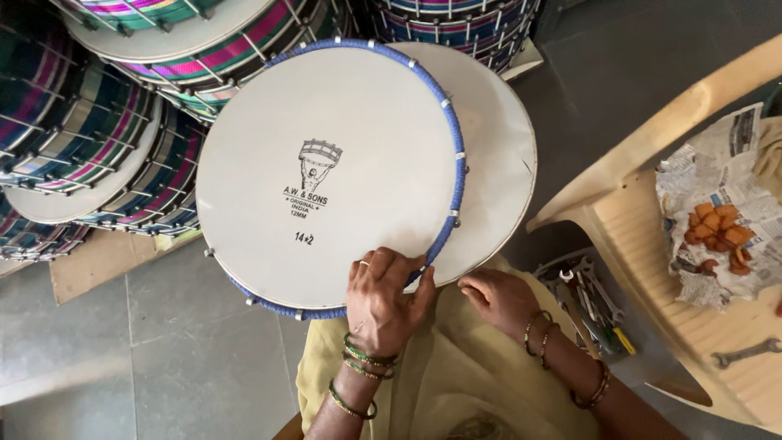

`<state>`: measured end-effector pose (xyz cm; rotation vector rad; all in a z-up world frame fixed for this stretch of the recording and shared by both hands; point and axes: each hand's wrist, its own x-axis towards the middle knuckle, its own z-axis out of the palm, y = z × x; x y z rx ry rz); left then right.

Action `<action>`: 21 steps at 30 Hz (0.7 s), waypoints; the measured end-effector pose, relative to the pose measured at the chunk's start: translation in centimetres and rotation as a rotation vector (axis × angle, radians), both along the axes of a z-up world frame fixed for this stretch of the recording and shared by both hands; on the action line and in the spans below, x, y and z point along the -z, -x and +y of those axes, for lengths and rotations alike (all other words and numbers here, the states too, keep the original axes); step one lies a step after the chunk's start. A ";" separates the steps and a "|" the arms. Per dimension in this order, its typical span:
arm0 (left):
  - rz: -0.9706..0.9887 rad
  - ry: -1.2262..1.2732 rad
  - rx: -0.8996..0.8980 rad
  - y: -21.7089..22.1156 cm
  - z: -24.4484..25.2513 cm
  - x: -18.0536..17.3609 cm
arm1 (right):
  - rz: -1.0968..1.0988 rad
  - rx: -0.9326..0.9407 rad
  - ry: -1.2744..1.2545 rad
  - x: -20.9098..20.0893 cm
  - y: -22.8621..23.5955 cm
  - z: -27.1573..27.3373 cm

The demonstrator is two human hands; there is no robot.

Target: The person sits on the floor with a white drum on their lap and uses a small metal tool to tighten the tension rods around the drum's rim. They rotate the drum to access different sections and continue tightening the hardware. The person briefly reaches for a snack on a nearby chair before resuming the task.

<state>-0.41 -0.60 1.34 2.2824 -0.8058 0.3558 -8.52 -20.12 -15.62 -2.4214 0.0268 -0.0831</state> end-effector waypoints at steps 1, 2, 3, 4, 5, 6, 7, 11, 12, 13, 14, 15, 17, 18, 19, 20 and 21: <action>0.008 0.001 -0.004 0.1 0.0 0.0 | 0.028 0.004 0.008 -0.1 0.0 0.0; 0.015 0.003 -0.005 0.1 0.0 0.1 | 0.056 0.012 0.016 -0.1 -0.1 0.0; 0.022 0.005 -0.007 0.1 0.0 0.1 | 0.061 0.008 0.011 -0.2 -0.1 0.0; 0.014 0.017 -0.009 0.1 0.0 0.2 | 0.066 0.006 0.009 -0.3 -0.1 0.0; 0.006 0.028 -0.011 0.1 0.0 0.2 | 0.071 0.003 0.006 -0.4 -0.1 0.0; -0.001 0.040 -0.013 0.1 -0.1 0.2 | 0.080 0.002 0.007 -0.5 -0.1 -0.1; -0.004 0.051 -0.014 0.2 -0.1 0.2 | 0.090 0.000 0.007 -0.6 -0.1 -0.1; -0.010 0.082 -0.033 0.2 -0.3 0.4 | 0.048 0.010 -0.025 -0.5 0.0 -0.2; -0.010 0.088 -0.041 0.2 -0.3 0.4 | 0.063 0.018 -0.025 -0.4 0.1 -0.2; 0.005 0.094 -0.030 0.2 -0.3 0.4 | 0.079 0.025 -0.026 -0.4 0.1 -0.3; 0.017 0.100 -0.024 0.1 -0.2 0.4 | 0.092 0.028 -0.027 -0.3 0.1 -0.3; 0.030 0.106 -0.019 0.1 0.0 0.4 | 0.097 0.027 -0.023 -0.3 0.1 -0.3; 0.038 0.122 -0.017 0.1 0.2 0.5 | 0.109 0.013 -0.013 -0.2 0.1 -0.3; 0.040 0.130 -0.015 0.2 0.2 0.5 | 0.118 0.014 -0.006 -0.1 0.1 -0.3; 0.020 0.136 -0.009 0.2 0.3 0.6 | 0.127 0.016 0.001 0.0 0.0 -0.3; 0.000 0.142 -0.004 0.3 0.4 0.7 | 0.135 0.017 0.007 0.0 -0.1 -0.4; -0.021 0.147 0.002 0.2 0.4 0.8 | 0.107 0.010 0.010 0.1 -0.1 -0.4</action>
